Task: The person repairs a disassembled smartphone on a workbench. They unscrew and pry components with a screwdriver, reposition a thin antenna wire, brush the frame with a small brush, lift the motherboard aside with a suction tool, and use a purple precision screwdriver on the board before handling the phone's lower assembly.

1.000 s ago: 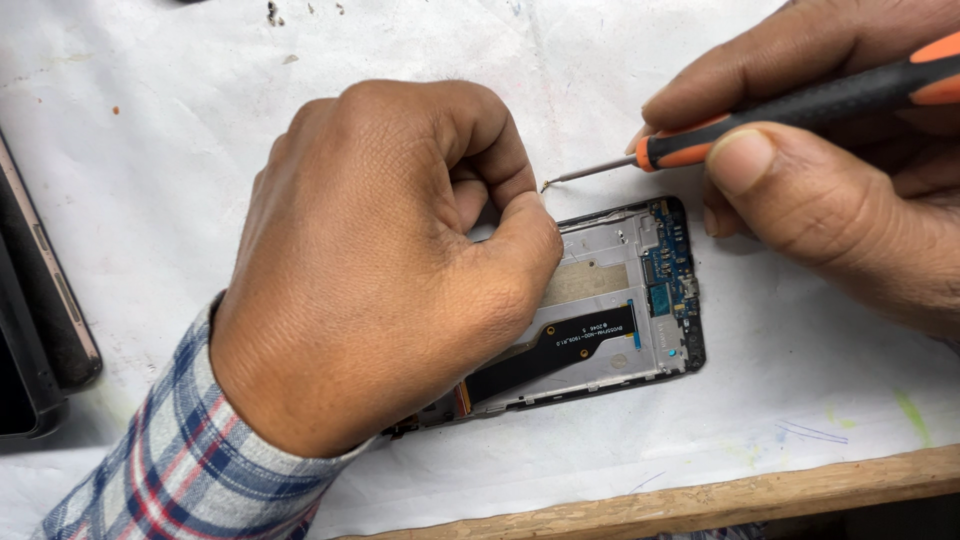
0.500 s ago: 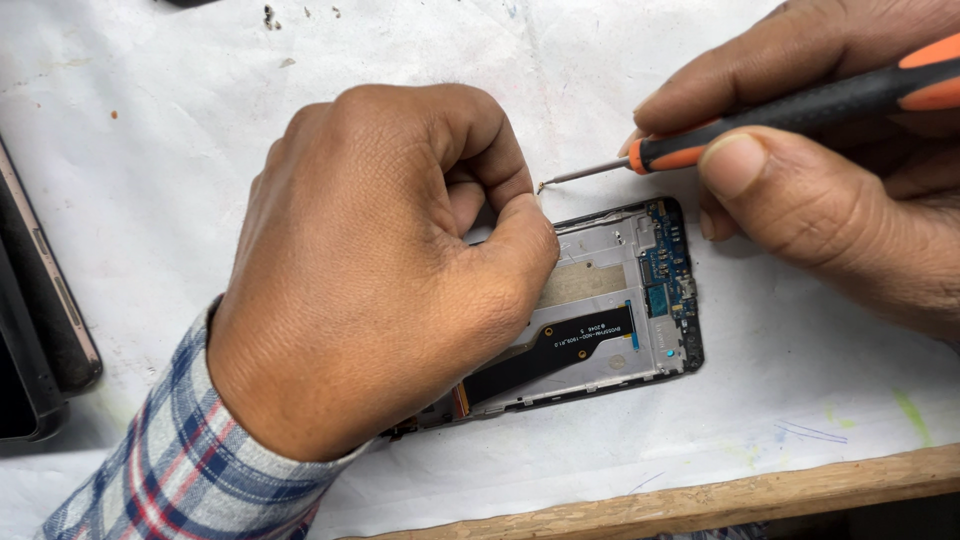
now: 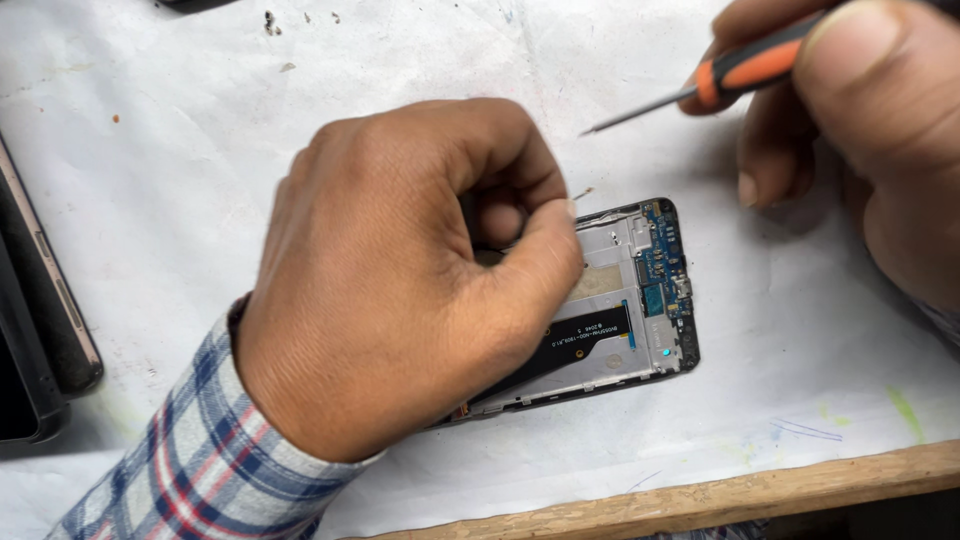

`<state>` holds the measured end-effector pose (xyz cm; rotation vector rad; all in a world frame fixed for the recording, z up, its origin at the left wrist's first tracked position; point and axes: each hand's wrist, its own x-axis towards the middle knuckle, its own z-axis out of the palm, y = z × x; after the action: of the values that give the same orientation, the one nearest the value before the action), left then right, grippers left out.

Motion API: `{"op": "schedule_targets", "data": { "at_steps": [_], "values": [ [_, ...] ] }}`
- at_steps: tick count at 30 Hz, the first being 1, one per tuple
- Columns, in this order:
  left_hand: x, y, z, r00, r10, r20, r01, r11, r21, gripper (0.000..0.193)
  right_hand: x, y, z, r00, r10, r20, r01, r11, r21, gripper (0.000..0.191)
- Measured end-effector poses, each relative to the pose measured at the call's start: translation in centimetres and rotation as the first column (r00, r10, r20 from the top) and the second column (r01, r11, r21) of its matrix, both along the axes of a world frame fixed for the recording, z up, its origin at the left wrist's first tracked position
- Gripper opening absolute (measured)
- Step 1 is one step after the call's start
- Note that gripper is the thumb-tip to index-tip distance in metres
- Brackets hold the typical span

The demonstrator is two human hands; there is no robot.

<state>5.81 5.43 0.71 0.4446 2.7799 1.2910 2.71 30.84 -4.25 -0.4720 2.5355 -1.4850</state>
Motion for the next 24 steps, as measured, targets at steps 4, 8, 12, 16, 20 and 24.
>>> {"op": "schedule_targets", "data": {
  "at_steps": [4, 8, 12, 16, 20, 24],
  "values": [
    [0.0, -0.1, 0.6, 0.996, -0.078, 0.034, 0.073, 0.991, 0.114, 0.012, -1.8, 0.1, -0.6, 0.999, 0.035, -0.017, -0.035, 0.999, -0.003, 0.055],
    [-0.2, 0.0, 0.9, 0.989, -0.133, 0.063, 0.121, 0.979, 0.161, 0.009, -3.1, 0.3, -0.9, 0.998, 0.064, -0.012, -0.063, 0.998, 0.023, 0.055],
    [-0.3, 0.2, 0.9, 0.984, -0.143, 0.104, 0.125, 0.978, 0.166, 0.009, -3.1, 0.1, -0.2, 0.999, 0.03, 0.041, -0.032, 0.997, 0.066, 0.055],
    [-0.2, 0.2, 0.7, 0.986, -0.14, 0.085, 0.126, 0.98, 0.156, 0.009, -3.0, 0.2, -0.2, 0.998, 0.019, 0.055, -0.023, 0.998, 0.062, 0.055],
    [-0.2, 0.2, 0.4, 0.986, -0.113, 0.119, 0.092, 0.981, 0.17, 0.01, -3.0, 2.0, -2.1, 0.998, 0.043, 0.036, -0.043, 0.999, 0.012, 0.05],
    [0.1, 1.0, 0.2, 0.981, -0.089, 0.172, 0.04, 0.962, 0.271, 0.012, -2.6, 3.6, -3.7, 0.986, 0.143, -0.087, -0.16, 0.959, -0.235, 0.042]
  ]
}}
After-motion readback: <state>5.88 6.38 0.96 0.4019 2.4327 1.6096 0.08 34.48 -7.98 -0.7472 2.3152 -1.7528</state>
